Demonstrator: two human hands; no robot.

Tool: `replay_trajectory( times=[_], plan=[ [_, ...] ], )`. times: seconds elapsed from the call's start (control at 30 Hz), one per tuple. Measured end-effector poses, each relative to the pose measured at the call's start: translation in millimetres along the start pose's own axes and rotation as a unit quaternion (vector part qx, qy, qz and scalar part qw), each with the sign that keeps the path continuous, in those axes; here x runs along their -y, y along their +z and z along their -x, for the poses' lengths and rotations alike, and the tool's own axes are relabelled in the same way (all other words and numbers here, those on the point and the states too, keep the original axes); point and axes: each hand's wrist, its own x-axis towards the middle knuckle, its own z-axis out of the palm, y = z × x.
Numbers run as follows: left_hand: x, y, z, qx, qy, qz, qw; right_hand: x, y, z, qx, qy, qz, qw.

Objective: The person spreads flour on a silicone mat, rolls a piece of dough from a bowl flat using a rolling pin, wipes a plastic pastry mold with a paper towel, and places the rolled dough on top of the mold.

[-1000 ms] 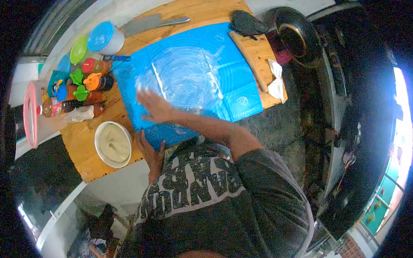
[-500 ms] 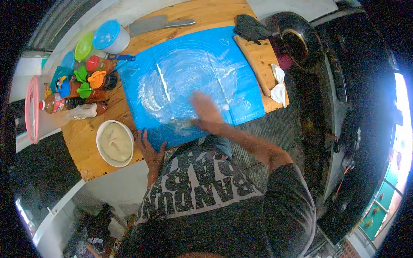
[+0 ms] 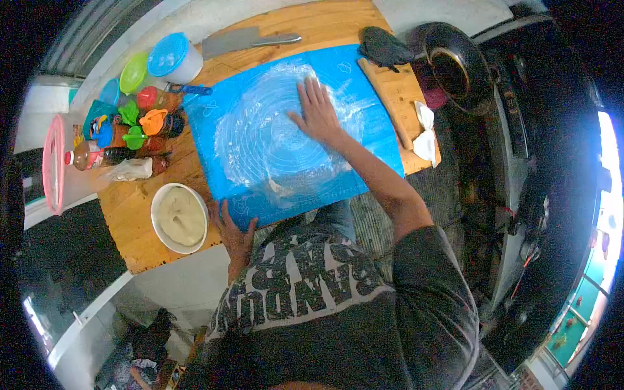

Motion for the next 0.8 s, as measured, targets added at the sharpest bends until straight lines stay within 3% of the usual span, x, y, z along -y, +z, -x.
replay_trajectory(
  times=[0.03,0.1,0.17,0.27,0.33,0.43,0.53,0.67,0.8],
  plan=[
    [-1.2,-2.1,0.2,0.002,-0.002,0.004,1.000,10.3,-10.5,27.7,0.033,-0.001,0.019,0.999],
    [-1.8,-4.1,-0.2,0.008,-0.008,0.004,1.000,41.1,-24.4,80.4,0.131,-0.102,-0.128,0.978],
    [-1.2,-4.9,-1.0,0.017,-0.013,-0.003,1.000,76.5,-37.2,98.4,0.275,-0.221,-0.219,0.910],
    [-1.7,-5.1,-0.7,0.025,-0.026,0.020,0.999,100.1,-18.9,59.3,0.268,-0.350,-0.223,0.870],
    [-1.0,-4.3,1.7,0.014,-0.016,0.017,1.000,98.1,16.0,11.0,0.182,-0.345,-0.158,0.907],
    [0.0,-3.4,2.8,0.000,0.009,0.007,1.000,62.7,42.4,-52.6,0.088,-0.212,-0.085,0.970],
    [3.1,-1.8,5.0,0.000,0.008,-0.001,1.000,3.6,38.2,-67.2,-0.005,-0.051,-0.048,0.998],
    [2.6,-1.7,4.6,0.010,-0.006,0.016,1.000,-59.4,-6.2,-6.1,-0.013,0.110,0.023,0.994],
    [-3.5,-2.5,2.9,0.025,-0.024,0.004,0.999,-33.7,-38.1,89.2,-0.023,0.163,0.044,0.985]
  ],
)
